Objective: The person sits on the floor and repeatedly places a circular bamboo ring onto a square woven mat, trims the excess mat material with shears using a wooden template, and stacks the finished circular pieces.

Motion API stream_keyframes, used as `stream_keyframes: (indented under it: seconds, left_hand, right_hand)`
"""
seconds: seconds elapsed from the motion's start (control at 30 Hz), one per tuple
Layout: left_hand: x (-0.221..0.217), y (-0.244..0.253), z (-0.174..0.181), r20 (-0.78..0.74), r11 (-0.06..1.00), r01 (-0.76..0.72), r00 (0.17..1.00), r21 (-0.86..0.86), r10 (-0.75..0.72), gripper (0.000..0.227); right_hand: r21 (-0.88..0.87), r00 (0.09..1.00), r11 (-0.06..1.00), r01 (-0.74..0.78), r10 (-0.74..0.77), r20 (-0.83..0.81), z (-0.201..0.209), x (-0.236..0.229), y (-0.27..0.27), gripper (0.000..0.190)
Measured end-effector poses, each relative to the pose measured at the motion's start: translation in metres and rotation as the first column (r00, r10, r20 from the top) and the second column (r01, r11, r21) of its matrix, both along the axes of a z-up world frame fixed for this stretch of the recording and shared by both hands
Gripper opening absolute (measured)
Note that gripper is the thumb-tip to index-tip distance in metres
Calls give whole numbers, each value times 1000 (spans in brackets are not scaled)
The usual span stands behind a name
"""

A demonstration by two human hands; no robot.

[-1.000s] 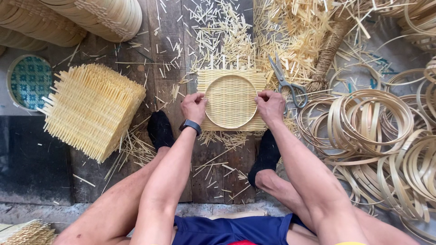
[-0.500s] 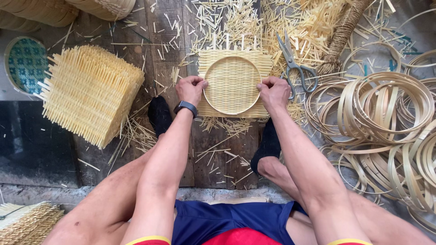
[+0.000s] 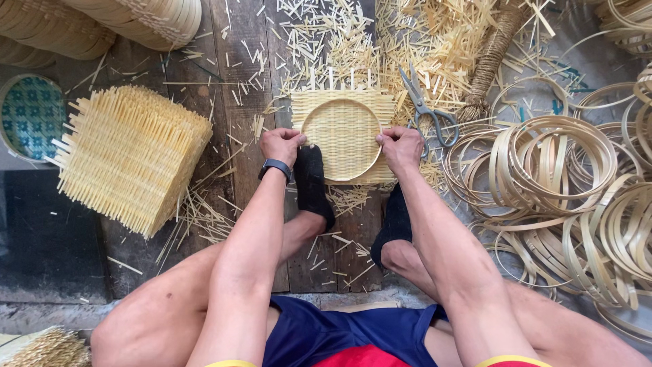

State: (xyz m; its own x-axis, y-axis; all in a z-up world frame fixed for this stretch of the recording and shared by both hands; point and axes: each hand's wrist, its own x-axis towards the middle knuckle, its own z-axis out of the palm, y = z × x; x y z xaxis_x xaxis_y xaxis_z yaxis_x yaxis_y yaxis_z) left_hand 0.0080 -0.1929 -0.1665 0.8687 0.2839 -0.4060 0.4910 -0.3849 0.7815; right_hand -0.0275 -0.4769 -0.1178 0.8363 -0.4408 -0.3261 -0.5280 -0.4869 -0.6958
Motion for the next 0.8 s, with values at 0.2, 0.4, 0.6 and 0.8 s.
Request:
stream_keyframes:
  seconds: [0.2, 0.4, 0.6, 0.8]
  left_hand:
    - [4, -1, 3, -15, 1000, -8, 1000, 26, 8, 20]
    - [-4, -2, -3, 6, 998, -11, 1000, 69, 11, 18]
    - [-2, 3, 0, 39, 1000, 27, 999, -8, -26, 18]
    - [23, -4, 42, -130, 928, 296, 953, 224, -273, 17]
  right_hand:
    - [39, 1000, 999, 30, -30, 0, -3, 1, 1, 17]
    - [308, 999, 951, 37, -38, -2, -22, -5, -13, 15]
    - [257, 995, 966, -27, 51, -88, -23, 10, -25, 20]
    - [-284, 923, 956, -71, 171, 345, 7, -12, 4, 18]
